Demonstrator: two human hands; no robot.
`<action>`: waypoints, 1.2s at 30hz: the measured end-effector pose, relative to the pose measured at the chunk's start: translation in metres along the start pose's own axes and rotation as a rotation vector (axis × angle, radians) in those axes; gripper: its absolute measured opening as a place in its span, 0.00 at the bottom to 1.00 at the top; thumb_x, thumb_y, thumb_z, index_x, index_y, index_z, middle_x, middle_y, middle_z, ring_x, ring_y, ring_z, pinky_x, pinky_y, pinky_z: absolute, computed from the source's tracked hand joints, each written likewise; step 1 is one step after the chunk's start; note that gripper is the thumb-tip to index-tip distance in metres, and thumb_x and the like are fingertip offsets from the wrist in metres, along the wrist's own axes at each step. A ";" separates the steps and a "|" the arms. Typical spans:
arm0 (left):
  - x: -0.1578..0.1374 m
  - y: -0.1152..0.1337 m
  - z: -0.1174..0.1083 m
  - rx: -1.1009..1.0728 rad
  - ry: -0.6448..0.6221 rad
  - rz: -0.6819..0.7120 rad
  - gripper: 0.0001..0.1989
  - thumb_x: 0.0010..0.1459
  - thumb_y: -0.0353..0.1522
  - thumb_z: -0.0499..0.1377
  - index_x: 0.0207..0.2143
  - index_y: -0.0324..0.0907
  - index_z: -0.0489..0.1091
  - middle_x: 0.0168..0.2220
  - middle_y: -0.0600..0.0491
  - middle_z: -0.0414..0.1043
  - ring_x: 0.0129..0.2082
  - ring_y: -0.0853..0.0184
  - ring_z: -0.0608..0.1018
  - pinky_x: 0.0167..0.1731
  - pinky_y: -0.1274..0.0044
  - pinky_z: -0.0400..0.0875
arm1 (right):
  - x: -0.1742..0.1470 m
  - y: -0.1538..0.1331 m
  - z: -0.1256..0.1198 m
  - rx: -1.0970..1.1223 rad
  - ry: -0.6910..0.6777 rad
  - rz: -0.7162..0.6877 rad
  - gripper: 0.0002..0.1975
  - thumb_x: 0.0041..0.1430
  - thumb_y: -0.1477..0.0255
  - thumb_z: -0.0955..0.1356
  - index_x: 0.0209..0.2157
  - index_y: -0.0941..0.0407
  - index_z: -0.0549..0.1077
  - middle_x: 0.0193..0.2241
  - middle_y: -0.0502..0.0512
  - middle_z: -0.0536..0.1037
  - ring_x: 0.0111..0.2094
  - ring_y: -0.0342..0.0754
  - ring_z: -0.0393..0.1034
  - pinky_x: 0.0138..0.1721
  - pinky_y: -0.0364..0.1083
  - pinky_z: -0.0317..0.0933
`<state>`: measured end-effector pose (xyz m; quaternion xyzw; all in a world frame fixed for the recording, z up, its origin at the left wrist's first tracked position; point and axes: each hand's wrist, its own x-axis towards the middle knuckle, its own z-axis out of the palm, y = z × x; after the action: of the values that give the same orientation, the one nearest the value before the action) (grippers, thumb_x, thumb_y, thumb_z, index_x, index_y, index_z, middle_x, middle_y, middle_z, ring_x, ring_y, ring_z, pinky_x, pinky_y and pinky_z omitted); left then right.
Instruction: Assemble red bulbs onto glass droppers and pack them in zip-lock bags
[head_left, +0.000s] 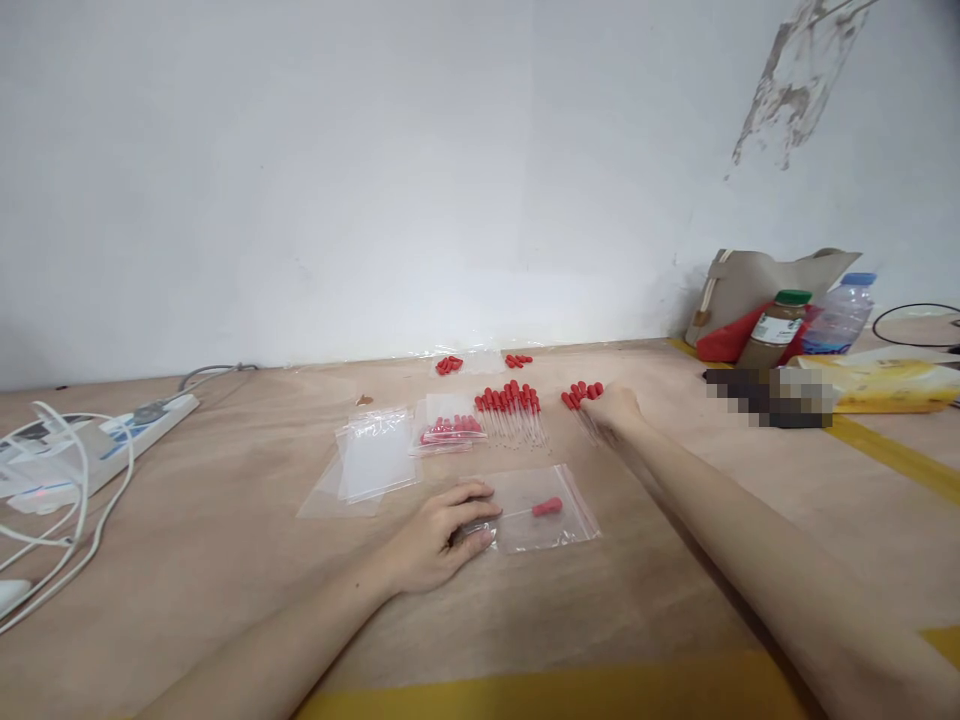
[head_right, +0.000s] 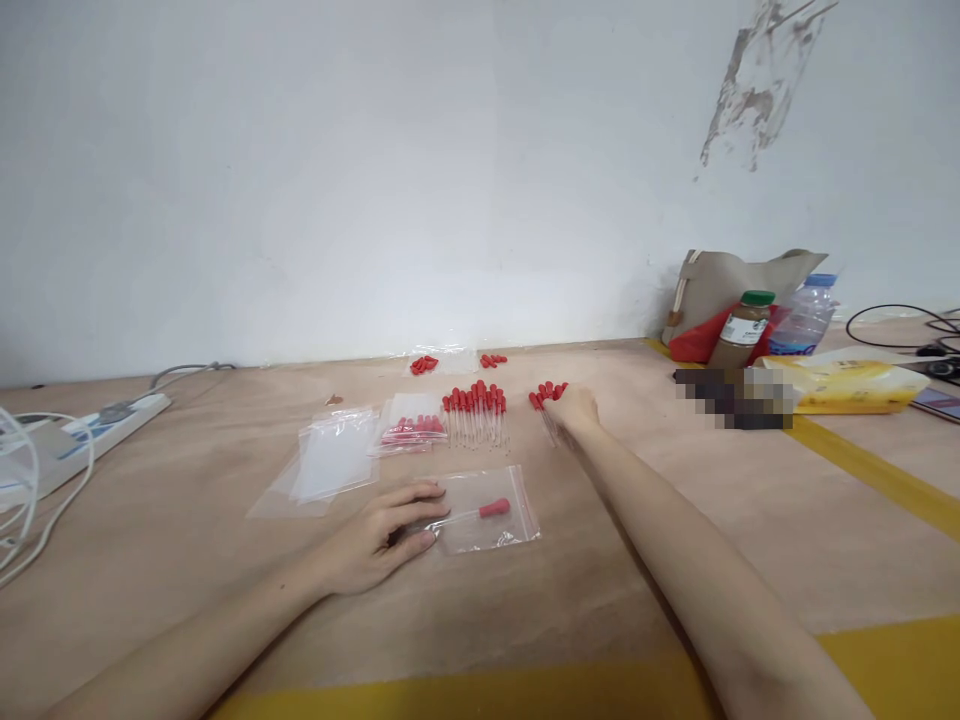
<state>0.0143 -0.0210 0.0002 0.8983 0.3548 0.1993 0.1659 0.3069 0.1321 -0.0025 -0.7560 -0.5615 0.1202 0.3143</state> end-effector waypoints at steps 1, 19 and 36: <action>0.000 0.000 0.000 -0.001 -0.001 -0.002 0.15 0.58 0.35 0.50 0.48 0.46 0.65 0.52 0.50 0.61 0.52 0.63 0.64 0.50 0.69 0.61 | -0.001 -0.001 -0.003 0.013 -0.012 -0.010 0.10 0.42 0.68 0.65 0.15 0.57 0.63 0.17 0.58 0.68 0.22 0.47 0.63 0.21 0.43 0.51; 0.001 -0.002 0.000 0.019 -0.033 -0.012 0.16 0.61 0.32 0.46 0.49 0.50 0.64 0.53 0.53 0.60 0.53 0.64 0.63 0.51 0.69 0.59 | -0.103 0.024 -0.017 1.040 -0.266 -0.091 0.42 0.41 0.69 0.70 0.52 0.51 0.40 0.21 0.42 0.67 0.17 0.40 0.65 0.18 0.41 0.63; 0.002 -0.001 0.000 0.033 -0.036 -0.030 0.15 0.60 0.32 0.47 0.49 0.49 0.64 0.52 0.53 0.61 0.52 0.65 0.64 0.51 0.70 0.59 | -0.118 0.012 -0.016 1.179 -0.410 0.167 0.06 0.57 0.75 0.58 0.36 0.53 0.53 0.19 0.48 0.71 0.19 0.43 0.69 0.22 0.42 0.64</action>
<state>0.0154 -0.0191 0.0005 0.8989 0.3682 0.1749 0.1603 0.2843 0.0155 -0.0180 -0.4585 -0.3887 0.5764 0.5537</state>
